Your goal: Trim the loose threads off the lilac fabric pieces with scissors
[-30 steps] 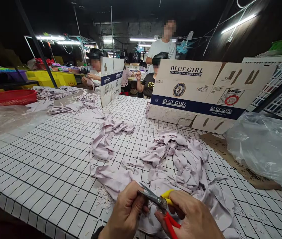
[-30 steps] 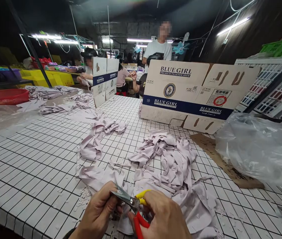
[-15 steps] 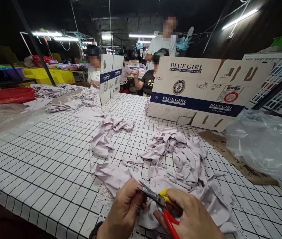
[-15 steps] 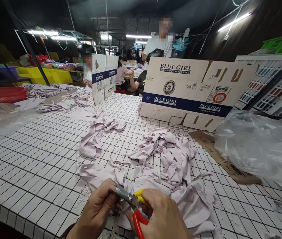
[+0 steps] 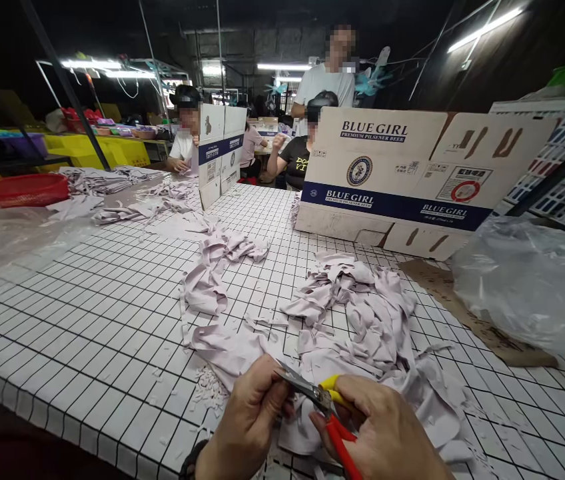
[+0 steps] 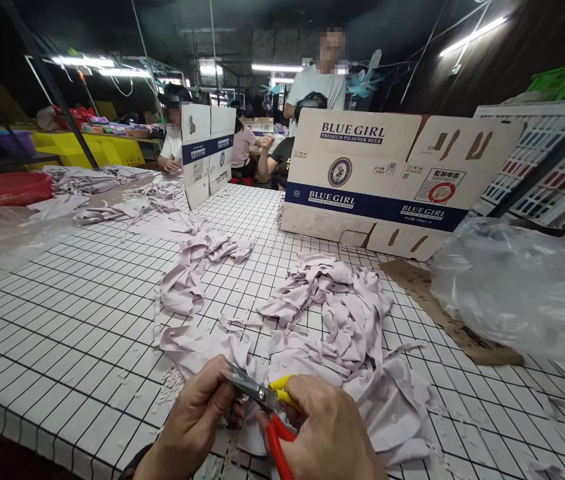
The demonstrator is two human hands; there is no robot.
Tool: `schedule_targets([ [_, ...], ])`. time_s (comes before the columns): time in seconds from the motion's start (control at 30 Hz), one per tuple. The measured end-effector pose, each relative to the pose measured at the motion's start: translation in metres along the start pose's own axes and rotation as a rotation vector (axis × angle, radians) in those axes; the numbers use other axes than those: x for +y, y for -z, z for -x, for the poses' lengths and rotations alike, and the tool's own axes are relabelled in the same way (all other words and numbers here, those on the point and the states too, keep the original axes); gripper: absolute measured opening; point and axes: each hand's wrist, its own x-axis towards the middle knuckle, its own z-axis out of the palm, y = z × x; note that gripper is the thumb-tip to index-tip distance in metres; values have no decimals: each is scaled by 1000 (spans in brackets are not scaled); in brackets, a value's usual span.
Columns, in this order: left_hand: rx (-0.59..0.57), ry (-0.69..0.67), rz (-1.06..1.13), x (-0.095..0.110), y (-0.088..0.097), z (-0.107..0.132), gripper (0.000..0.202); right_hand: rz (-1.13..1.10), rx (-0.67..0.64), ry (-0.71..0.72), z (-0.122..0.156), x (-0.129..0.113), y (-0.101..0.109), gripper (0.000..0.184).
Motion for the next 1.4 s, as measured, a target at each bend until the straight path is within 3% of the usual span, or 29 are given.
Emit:
schedule_targets([
  [0.27, 2, 37, 9, -1, -1, 0, 26, -31, 23, 22, -1, 2, -1, 48],
  [0.47, 3, 98, 166, -4, -2, 1, 27, -120, 18, 28, -5, 2, -8, 52],
  [0.63, 38, 139, 306, -11, -1, 5, 28, -555, -170, -212, -12, 16, 5, 42],
  [0.7, 57, 142, 336, -11, 0, 6, 28, -708, -150, -321, -22, 25, 16, 40],
  [0.83, 86, 147, 348, -4, 4, 11, 29, -615, -109, -372, -56, 30, 24, 29],
  [1.0, 33, 146, 304, 4, 9, 31, 31, -387, -204, -266, -111, 0, -5, 12],
  [1.13, 3, 143, 311, -4, 7, 48, 32, -279, -222, -244, -148, -25, -49, 14],
  [1.27, -20, 148, 249, -13, 7, 59, 35, -237, -290, -273, -166, -34, -87, 21],
  [1.33, -8, 134, 185, -11, 13, 60, 35, -254, -294, -299, -170, -32, -91, 25],
  [1.4, 34, 98, 102, -7, 23, 56, 34, -296, -275, -330, -174, -26, -82, 26],
])
